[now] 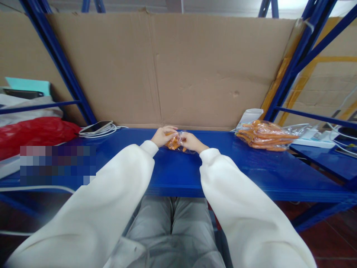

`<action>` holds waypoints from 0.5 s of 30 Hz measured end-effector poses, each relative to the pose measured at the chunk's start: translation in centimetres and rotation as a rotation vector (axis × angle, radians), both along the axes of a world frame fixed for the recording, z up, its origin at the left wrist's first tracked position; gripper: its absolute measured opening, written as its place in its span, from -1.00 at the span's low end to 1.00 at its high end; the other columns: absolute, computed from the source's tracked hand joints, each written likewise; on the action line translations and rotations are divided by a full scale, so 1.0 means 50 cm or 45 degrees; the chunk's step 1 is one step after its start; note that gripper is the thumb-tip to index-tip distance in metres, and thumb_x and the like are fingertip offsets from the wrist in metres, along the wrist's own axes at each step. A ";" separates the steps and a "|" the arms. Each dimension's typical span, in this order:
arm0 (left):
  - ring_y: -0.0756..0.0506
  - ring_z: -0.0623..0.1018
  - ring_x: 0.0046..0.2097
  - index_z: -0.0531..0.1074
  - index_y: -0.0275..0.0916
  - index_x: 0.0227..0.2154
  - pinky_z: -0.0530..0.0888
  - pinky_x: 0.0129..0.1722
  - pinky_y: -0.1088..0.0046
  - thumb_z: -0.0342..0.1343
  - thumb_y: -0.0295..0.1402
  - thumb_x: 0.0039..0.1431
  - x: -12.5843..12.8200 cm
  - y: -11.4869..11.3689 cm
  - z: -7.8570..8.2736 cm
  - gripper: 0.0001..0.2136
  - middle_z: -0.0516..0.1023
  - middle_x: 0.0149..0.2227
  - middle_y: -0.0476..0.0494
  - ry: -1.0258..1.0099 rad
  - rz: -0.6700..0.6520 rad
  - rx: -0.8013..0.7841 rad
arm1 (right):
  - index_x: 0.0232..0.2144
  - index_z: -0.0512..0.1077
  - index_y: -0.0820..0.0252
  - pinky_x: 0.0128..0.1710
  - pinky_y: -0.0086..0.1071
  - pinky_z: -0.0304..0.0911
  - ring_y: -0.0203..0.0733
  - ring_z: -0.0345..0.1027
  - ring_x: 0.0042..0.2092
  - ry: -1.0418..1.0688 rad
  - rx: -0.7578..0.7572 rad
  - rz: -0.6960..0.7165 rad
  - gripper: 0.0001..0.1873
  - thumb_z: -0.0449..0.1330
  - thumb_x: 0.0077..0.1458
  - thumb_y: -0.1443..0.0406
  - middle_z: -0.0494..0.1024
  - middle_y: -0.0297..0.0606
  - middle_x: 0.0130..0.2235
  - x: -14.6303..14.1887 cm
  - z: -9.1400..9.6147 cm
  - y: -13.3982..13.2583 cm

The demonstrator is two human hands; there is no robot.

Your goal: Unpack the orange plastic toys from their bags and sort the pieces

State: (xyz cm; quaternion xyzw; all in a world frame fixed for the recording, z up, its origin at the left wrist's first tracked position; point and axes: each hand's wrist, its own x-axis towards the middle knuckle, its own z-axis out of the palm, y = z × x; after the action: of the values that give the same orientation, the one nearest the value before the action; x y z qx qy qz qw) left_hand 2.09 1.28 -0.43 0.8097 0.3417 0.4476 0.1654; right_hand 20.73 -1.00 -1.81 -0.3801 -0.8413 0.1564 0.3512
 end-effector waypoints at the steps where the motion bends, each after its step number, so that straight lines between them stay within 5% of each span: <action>1: -0.15 0.59 0.02 0.64 -0.23 -0.40 0.40 0.20 0.21 0.22 -0.40 0.07 0.001 -0.001 0.000 -0.90 0.65 -0.07 -0.20 0.007 -0.012 -0.006 | -0.45 0.53 0.23 -0.03 -0.25 0.39 -0.11 0.52 -0.15 -0.042 0.049 -0.003 -0.92 0.22 0.03 0.36 0.61 -0.18 -0.26 -0.002 0.001 -0.001; 8: -0.15 0.58 0.03 0.65 -0.24 -0.37 0.39 0.20 0.23 0.20 -0.34 0.07 -0.002 0.007 0.002 -0.85 0.65 -0.06 -0.19 -0.091 -0.021 -0.055 | -0.30 0.57 0.21 0.11 -0.16 0.35 -0.09 0.50 -0.03 0.055 -0.016 -0.045 -0.71 0.14 -0.04 0.52 0.62 -0.19 -0.14 -0.008 -0.003 0.007; 12: -0.14 0.58 0.03 0.63 -0.28 -0.30 0.43 0.14 0.28 0.04 -0.38 0.16 -0.034 0.050 -0.004 -0.76 0.67 -0.12 -0.19 -0.262 0.343 -0.173 | -0.16 0.57 0.21 0.15 -0.17 0.33 -0.08 0.48 0.04 0.115 -0.102 -0.036 -0.61 0.18 -0.06 0.53 0.61 -0.18 -0.03 -0.002 -0.008 0.016; 15: -0.19 0.60 -0.01 0.62 -0.29 -0.29 0.49 0.04 0.25 -0.01 -0.39 0.15 -0.068 0.087 -0.019 -0.73 0.68 -0.17 -0.22 -0.153 0.653 -0.270 | -0.07 0.54 0.22 0.17 -0.16 0.29 -0.05 0.44 0.10 0.028 -0.021 0.036 -0.58 0.23 -0.03 0.48 0.57 -0.11 0.04 0.008 -0.013 0.022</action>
State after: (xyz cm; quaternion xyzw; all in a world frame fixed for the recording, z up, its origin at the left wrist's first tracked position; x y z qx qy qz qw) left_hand -1.30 5.65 -1.35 0.6471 0.5698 0.4837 0.1505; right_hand 21.10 0.12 -2.47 -0.3691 -0.8414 0.1724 0.3550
